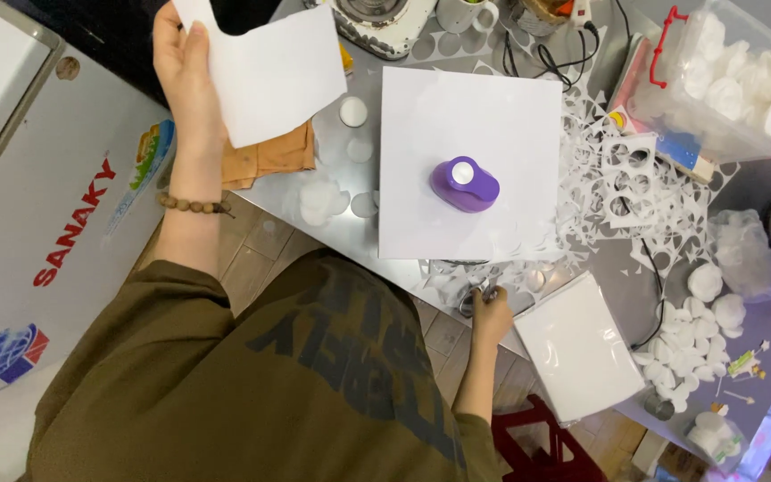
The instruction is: Punching out circular shapes from white paper using a craft punch and cutting paper with scissors.
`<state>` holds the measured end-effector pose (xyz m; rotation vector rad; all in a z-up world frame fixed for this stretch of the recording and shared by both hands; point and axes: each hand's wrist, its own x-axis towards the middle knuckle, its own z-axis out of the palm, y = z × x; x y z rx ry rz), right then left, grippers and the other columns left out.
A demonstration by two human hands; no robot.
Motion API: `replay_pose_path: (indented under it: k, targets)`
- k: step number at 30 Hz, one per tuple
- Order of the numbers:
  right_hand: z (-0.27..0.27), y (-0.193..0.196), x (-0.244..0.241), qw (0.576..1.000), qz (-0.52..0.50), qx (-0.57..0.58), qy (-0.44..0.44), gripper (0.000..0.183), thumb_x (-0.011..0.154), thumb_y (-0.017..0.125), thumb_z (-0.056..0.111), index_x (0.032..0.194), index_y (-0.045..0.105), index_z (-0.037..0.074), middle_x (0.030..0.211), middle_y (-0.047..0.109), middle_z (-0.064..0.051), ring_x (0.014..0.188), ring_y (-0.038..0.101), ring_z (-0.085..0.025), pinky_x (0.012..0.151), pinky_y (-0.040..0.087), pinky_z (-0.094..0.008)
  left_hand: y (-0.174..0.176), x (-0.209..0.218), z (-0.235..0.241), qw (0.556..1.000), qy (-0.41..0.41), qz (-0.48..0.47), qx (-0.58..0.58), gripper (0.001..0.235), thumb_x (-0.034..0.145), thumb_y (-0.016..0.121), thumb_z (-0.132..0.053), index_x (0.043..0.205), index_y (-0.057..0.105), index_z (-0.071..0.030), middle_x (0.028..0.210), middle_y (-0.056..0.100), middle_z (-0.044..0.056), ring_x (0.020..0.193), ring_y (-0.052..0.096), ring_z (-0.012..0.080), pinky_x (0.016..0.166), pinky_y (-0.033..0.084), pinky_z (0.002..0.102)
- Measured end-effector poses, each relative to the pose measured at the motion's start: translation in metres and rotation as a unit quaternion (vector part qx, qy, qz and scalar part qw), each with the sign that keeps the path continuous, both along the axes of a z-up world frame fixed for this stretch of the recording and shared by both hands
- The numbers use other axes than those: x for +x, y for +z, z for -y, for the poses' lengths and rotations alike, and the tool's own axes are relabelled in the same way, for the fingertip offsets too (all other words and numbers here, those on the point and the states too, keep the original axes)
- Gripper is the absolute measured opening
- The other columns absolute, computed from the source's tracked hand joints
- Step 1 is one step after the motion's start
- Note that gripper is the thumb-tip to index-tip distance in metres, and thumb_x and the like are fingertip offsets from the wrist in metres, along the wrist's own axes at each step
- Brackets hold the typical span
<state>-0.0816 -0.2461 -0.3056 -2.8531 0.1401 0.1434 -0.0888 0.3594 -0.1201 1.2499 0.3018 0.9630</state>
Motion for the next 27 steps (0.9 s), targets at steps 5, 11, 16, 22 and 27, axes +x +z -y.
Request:
replay_pose_path:
  k: [5, 11, 16, 22, 27]
  targets:
    - [-0.001, 0.029, 0.022, 0.997, -0.025, -0.067, 0.0, 0.045, 0.086, 0.079, 0.04, 0.117, 0.071, 0.008, 0.091, 0.076, -0.015, 0.087, 0.071, -0.038, 0.077, 0.055, -0.048, 0.025, -0.014, 0.028, 0.979, -0.184, -0.091, 0.0, 0.029, 0.115, 0.051, -0.005, 0.144, 0.049, -0.006, 0.123, 0.069, 0.006, 0.107, 0.065, 0.01, 0.095, 0.055, 0.026]
    - [-0.067, 0.156, 0.017, 0.991, 0.126, -0.001, 0.036, 0.041, 0.097, 0.071, 0.031, 0.131, 0.066, 0.008, 0.127, 0.067, -0.016, 0.118, 0.064, -0.035, 0.098, 0.051, -0.046, 0.045, 0.004, 0.113, 0.815, -0.491, -0.255, 0.174, 0.075, 0.1, 0.057, -0.008, 0.164, 0.02, -0.013, 0.147, 0.058, 0.013, 0.11, 0.069, 0.0209, 0.095, 0.054, 0.034]
    - [-0.106, 0.139, 0.027, 0.9, 0.189, -0.012, 0.392, 0.056, 0.093, 0.071, 0.032, 0.146, 0.056, 0.02, 0.158, 0.043, -0.014, 0.146, 0.042, -0.032, 0.121, 0.029, -0.057, 0.021, 0.061, 0.201, 0.675, -0.579, -0.272, 0.368, 0.1, 0.093, 0.061, -0.013, 0.168, -0.004, -0.024, 0.139, 0.052, 0.032, 0.107, 0.069, 0.0374, 0.093, 0.053, 0.041]
    - [-0.057, 0.123, 0.066, 0.848, 0.103, -0.029, 0.519, 0.073, 0.091, 0.057, 0.052, 0.157, 0.046, 0.023, 0.165, 0.037, -0.01, 0.154, 0.034, -0.028, 0.127, 0.019, -0.056, -0.029, 0.115, 0.239, 0.678, -0.595, -0.299, 0.311, 0.094, 0.083, 0.061, -0.008, 0.161, 0.009, -0.022, 0.11, 0.069, 0.024, 0.086, 0.071, 0.0357, 0.079, 0.053, 0.043]
    - [0.036, 0.097, 0.16, 0.914, 0.091, -0.071, 0.388, 0.08, 0.099, 0.029, 0.068, 0.161, 0.037, 0.018, 0.169, 0.027, -0.012, 0.155, 0.024, -0.031, 0.125, 0.007, -0.059, -0.01, 0.115, 0.239, 0.705, -0.558, -0.309, 0.312, 0.084, 0.078, 0.063, -0.005, 0.152, 0.025, -0.019, 0.098, 0.067, 0.017, 0.078, 0.072, 0.0338, 0.071, 0.054, 0.043]
